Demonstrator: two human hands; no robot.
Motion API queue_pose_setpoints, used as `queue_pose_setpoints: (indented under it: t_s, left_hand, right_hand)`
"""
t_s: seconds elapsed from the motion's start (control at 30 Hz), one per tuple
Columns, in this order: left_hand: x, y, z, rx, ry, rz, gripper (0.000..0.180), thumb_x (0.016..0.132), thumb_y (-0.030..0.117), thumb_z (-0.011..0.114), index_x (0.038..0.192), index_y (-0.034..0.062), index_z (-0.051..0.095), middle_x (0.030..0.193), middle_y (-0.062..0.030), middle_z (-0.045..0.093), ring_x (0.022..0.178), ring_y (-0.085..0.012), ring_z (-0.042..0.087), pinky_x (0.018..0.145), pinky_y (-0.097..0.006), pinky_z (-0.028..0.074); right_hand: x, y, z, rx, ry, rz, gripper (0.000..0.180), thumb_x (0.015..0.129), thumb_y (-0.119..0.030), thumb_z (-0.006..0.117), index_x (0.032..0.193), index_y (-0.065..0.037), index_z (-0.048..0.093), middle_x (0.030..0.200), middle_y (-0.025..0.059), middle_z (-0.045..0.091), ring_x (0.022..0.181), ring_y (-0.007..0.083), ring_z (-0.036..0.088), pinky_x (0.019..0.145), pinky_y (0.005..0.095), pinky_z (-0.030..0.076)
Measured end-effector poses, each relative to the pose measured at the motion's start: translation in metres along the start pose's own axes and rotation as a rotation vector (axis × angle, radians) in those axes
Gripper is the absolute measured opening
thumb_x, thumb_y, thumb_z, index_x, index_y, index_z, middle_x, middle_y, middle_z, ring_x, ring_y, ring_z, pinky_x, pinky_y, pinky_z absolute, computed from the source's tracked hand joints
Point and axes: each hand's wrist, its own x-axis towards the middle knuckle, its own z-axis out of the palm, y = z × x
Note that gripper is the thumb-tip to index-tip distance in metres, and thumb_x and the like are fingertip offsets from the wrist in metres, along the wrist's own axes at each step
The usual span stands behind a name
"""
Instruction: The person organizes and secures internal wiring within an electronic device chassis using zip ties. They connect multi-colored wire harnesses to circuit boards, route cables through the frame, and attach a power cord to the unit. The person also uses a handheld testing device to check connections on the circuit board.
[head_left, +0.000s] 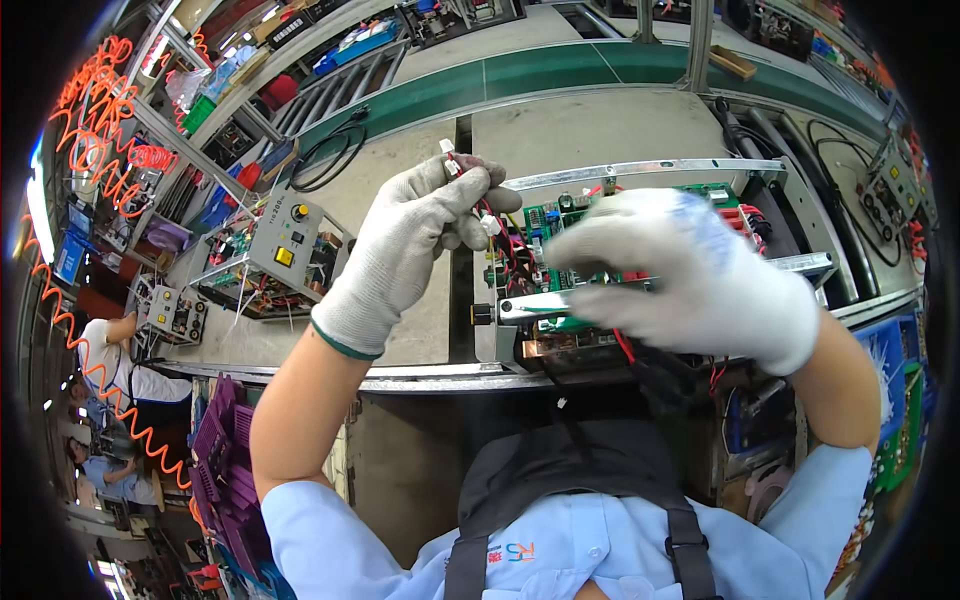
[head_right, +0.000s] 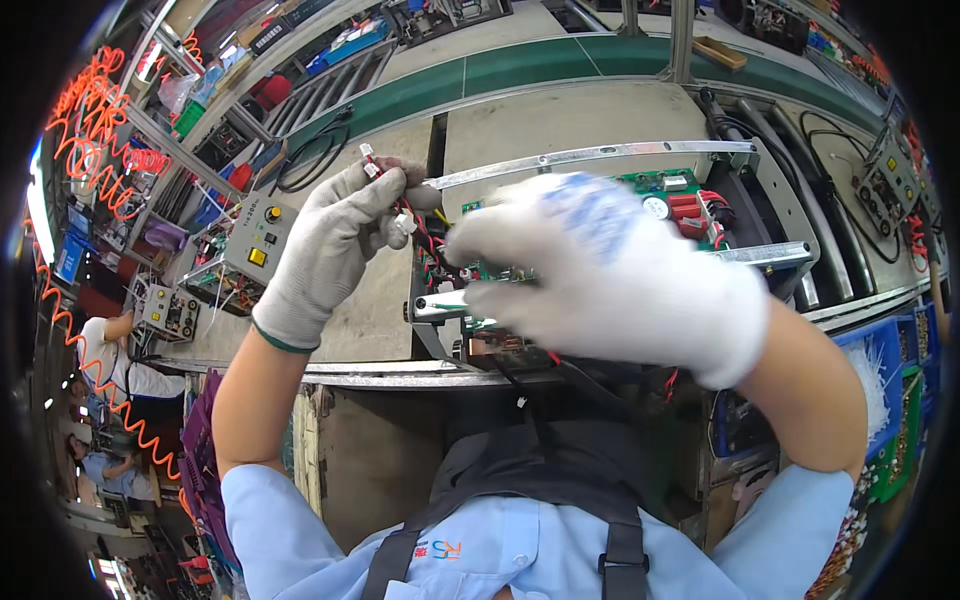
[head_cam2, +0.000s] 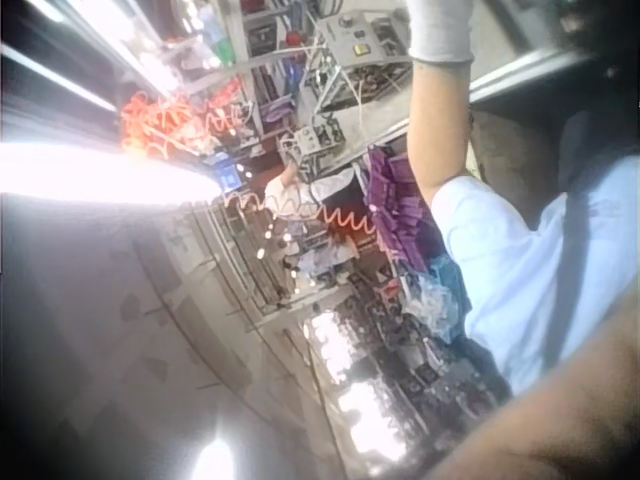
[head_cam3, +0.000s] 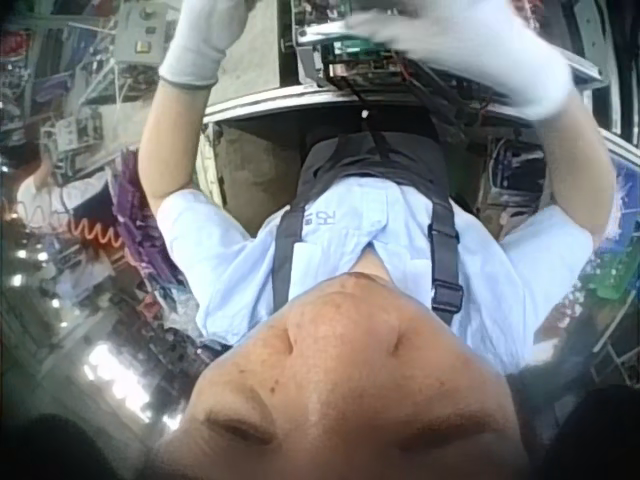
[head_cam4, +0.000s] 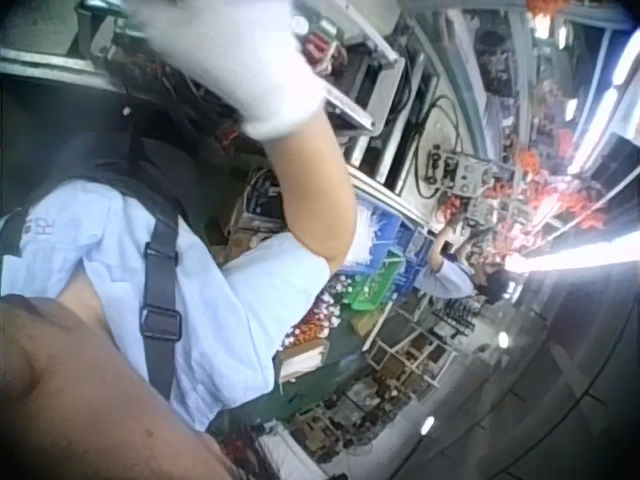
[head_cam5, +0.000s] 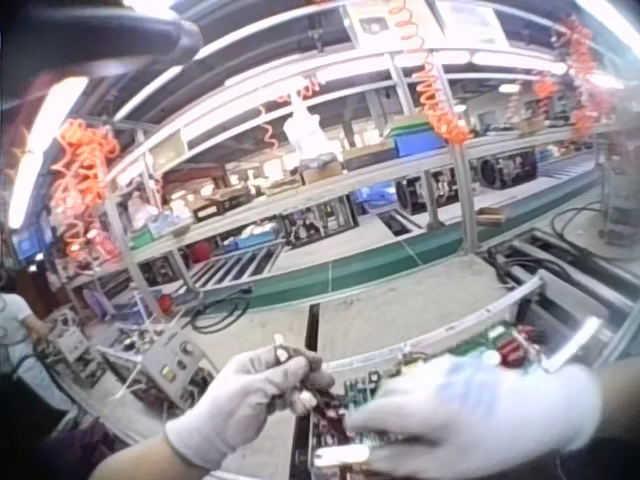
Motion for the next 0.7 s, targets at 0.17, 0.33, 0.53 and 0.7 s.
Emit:
queue_pose_setpoints:
  t_s: [0.17,0.33,0.53,0.7]
  left_hand:
    - [-0.016,-0.009,0.016,0.003,0.165,0.267,0.019,0.093,0.011,0.062,0.109,0.0032,0.069,0.103,-0.0078,0.069,0.088,-0.0085,0.063,0.076,-0.021,0.049]
    - [-0.034,-0.011,0.014,0.208,0.059,0.569,0.022,0.088,0.003,0.066,0.110,0.0003,0.070,0.123,-0.0120,0.054,0.111,-0.0167,0.055,0.093,-0.031,0.048]
    - [-0.037,-0.005,0.012,0.449,-0.189,0.772,0.030,0.089,0.005,0.064,0.119,0.0028,0.067,0.141,-0.0178,0.041,0.123,-0.0272,0.049,0.102,-0.039,0.043]
    - [-0.049,-0.012,0.006,0.210,-0.114,0.604,0.028,0.091,0.003,0.061,0.119,0.0000,0.065,0.125,-0.0139,0.057,0.121,-0.0217,0.053,0.100,-0.035,0.044]
  right_hand:
    - [0.038,0.000,0.022,-0.158,-0.088,0.234,0.029,0.081,-0.025,0.065,0.100,-0.003,0.063,0.090,0.0186,0.067,0.093,0.0338,0.066,0.080,0.0435,0.050]
    - [0.054,0.007,0.011,0.389,-0.281,0.474,0.030,0.084,-0.017,0.062,0.110,-0.002,0.066,0.088,0.0167,0.069,0.073,0.0237,0.068,0.066,0.0335,0.053]
    - [0.045,0.019,0.038,0.300,0.036,-0.068,0.030,0.086,-0.013,0.063,0.115,-0.005,0.064,0.096,0.0177,0.068,0.086,0.0313,0.067,0.079,0.0357,0.052]
    - [0.046,-0.002,0.019,0.187,-0.161,0.330,0.030,0.079,-0.015,0.063,0.103,0.003,0.059,0.090,0.0213,0.066,0.089,0.0317,0.066,0.078,0.0369,0.050]
